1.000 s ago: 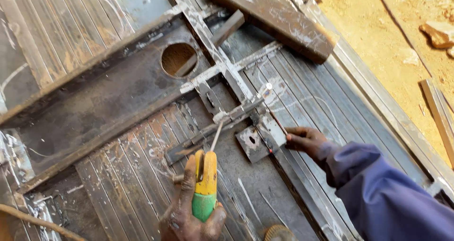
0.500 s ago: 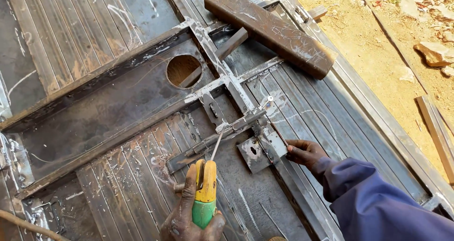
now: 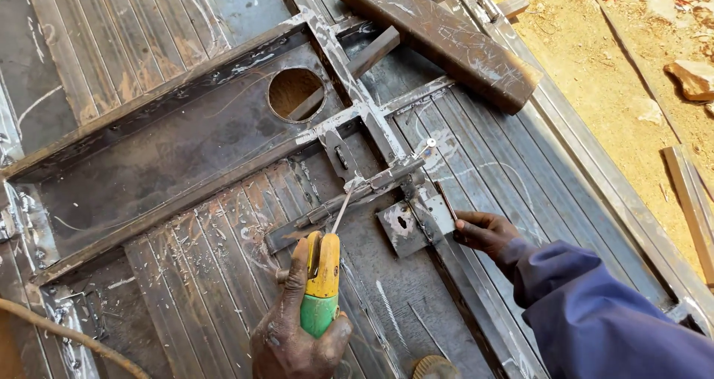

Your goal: Welding a metal latch and frame components onto a gate using an arc welder

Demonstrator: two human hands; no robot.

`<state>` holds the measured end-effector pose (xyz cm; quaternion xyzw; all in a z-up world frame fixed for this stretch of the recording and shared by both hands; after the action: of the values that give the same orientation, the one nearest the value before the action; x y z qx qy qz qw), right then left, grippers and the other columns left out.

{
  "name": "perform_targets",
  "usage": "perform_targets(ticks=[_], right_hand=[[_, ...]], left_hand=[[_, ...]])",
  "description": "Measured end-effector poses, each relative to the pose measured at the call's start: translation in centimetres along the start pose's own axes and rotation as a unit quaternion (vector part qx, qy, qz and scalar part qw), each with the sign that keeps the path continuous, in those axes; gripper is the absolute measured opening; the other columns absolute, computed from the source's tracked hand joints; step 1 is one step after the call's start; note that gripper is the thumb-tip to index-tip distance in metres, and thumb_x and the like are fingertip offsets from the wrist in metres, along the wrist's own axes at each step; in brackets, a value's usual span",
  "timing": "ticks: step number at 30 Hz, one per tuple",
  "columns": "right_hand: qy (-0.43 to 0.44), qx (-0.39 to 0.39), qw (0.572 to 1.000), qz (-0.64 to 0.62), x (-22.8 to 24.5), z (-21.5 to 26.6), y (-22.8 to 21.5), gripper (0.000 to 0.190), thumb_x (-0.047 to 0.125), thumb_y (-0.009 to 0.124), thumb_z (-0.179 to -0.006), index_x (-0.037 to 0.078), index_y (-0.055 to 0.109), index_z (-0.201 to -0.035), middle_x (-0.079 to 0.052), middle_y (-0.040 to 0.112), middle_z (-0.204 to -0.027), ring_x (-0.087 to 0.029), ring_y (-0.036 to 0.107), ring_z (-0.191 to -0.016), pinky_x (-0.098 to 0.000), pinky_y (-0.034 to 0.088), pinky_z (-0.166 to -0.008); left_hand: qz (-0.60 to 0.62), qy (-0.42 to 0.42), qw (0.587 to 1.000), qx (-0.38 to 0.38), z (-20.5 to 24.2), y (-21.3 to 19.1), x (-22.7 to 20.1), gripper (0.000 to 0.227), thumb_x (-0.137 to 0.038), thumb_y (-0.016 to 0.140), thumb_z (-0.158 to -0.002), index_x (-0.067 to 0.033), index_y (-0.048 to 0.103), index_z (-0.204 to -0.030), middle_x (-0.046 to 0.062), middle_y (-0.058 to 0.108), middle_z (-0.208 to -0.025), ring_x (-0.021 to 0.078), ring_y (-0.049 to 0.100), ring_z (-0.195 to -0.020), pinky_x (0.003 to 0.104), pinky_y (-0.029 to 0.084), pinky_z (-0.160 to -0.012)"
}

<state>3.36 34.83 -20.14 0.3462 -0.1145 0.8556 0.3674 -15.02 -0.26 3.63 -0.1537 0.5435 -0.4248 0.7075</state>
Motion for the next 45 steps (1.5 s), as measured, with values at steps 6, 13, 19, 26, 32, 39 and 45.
perform_targets(ticks=[6, 13, 19, 26, 32, 39, 45], right_hand=[[-0.005, 0.029, 0.995, 0.098, 0.1, -1.6, -0.5, 0.044, 0.015, 0.081, -0.084, 0.000, 0.077, -0.126, -0.013, 0.077, -0.094, -0.018, 0.066, -0.080, -0.0290, 0.056, -0.077], [-0.170, 0.083, 0.933, 0.306, 2.1, -1.5, 0.5, 0.047, 0.034, 0.070, -0.090, 0.010, 0.073, -0.131, -0.006, 0.070, -0.126, -0.018, 0.067, -0.109, -0.0317, 0.055, -0.096], [-0.073, 0.015, 0.988, 0.132, 0.9, -3.3, 1.9, 0.045, 0.030, 0.067, -0.097, 0.011, 0.072, -0.137, 0.004, 0.058, -0.073, -0.009, 0.040, -0.056, -0.0242, 0.032, -0.049], [-0.041, 0.091, 0.991, 0.086, 1.5, -3.8, 4.4, 0.038, 0.011, 0.063, -0.098, 0.005, 0.071, -0.135, 0.004, 0.044, -0.065, -0.009, 0.034, -0.053, -0.0238, 0.026, -0.047], [-0.019, 0.107, 0.993, -0.038, -1.5, -5.5, 3.5, 0.053, 0.020, 0.055, -0.097, -0.005, 0.056, -0.143, -0.016, 0.059, -0.150, -0.023, 0.055, -0.140, -0.0303, 0.038, -0.121], [-0.120, 0.111, 0.959, 0.231, 1.5, -3.5, 4.5, 0.061, 0.043, 0.052, -0.097, 0.005, 0.059, -0.143, -0.007, 0.055, -0.153, -0.016, 0.049, -0.144, -0.0307, 0.030, -0.126], [-0.136, 0.127, 0.940, 0.285, 5.4, -0.3, 6.9, 0.063, 0.052, 0.042, -0.097, 0.014, 0.061, -0.144, -0.001, 0.045, -0.163, -0.019, 0.038, -0.153, -0.0366, 0.018, -0.128]], left_hand=[[-0.046, -0.002, 0.999, 0.005, 0.3, 0.8, -1.1, 0.104, -0.026, 0.070, -0.054, -0.0591, 0.045, -0.149, -0.005, 0.080, -0.085, 0.0249, 0.076, -0.075, 0.032, 0.062, -0.077], [-0.060, 0.010, 0.998, 0.011, 0.4, 1.6, -1.7, 0.104, -0.030, 0.072, -0.053, -0.0602, 0.043, -0.149, -0.008, 0.083, -0.094, 0.0239, 0.078, -0.077, 0.036, 0.062, -0.077], [-0.052, 0.063, 0.997, -0.018, 0.1, 0.6, -1.6, 0.104, -0.029, 0.074, -0.054, -0.0514, 0.043, -0.151, -0.006, 0.080, -0.112, 0.0279, 0.075, -0.077, 0.039, 0.062, -0.077], [-0.037, 0.040, 0.998, -0.008, 0.1, 0.7, -1.0, 0.104, -0.030, 0.068, -0.055, -0.0513, 0.042, -0.153, 0.000, 0.081, -0.107, 0.0301, 0.078, -0.092, 0.042, 0.061, -0.084], [-0.039, 0.040, 0.998, 0.011, -0.6, 1.5, -0.5, 0.108, -0.031, 0.069, -0.053, -0.0498, 0.038, -0.155, -0.004, 0.073, -0.128, 0.0332, 0.071, -0.107, 0.047, 0.058, -0.089], [-0.051, 0.074, 0.996, 0.024, -0.6, 2.2, -1.5, 0.109, -0.030, 0.071, -0.053, -0.0482, 0.038, -0.155, 0.002, 0.073, -0.130, 0.0342, 0.072, -0.104, 0.049, 0.059, -0.085], [0.032, 0.054, 0.998, -0.004, -1.4, 3.4, 1.4, 0.099, -0.022, 0.075, -0.055, -0.0507, 0.053, -0.147, -0.010, 0.084, -0.093, 0.0098, 0.079, -0.057, 0.021, 0.067, -0.070]])
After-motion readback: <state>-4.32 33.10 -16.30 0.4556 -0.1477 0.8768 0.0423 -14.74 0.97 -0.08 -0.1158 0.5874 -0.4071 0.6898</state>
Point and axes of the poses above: each hand's wrist, its own z-axis away from the middle knuckle, its own y-axis out of the palm, x = y × z, the point moved 6 cm from there along -z, towards the middle knuckle
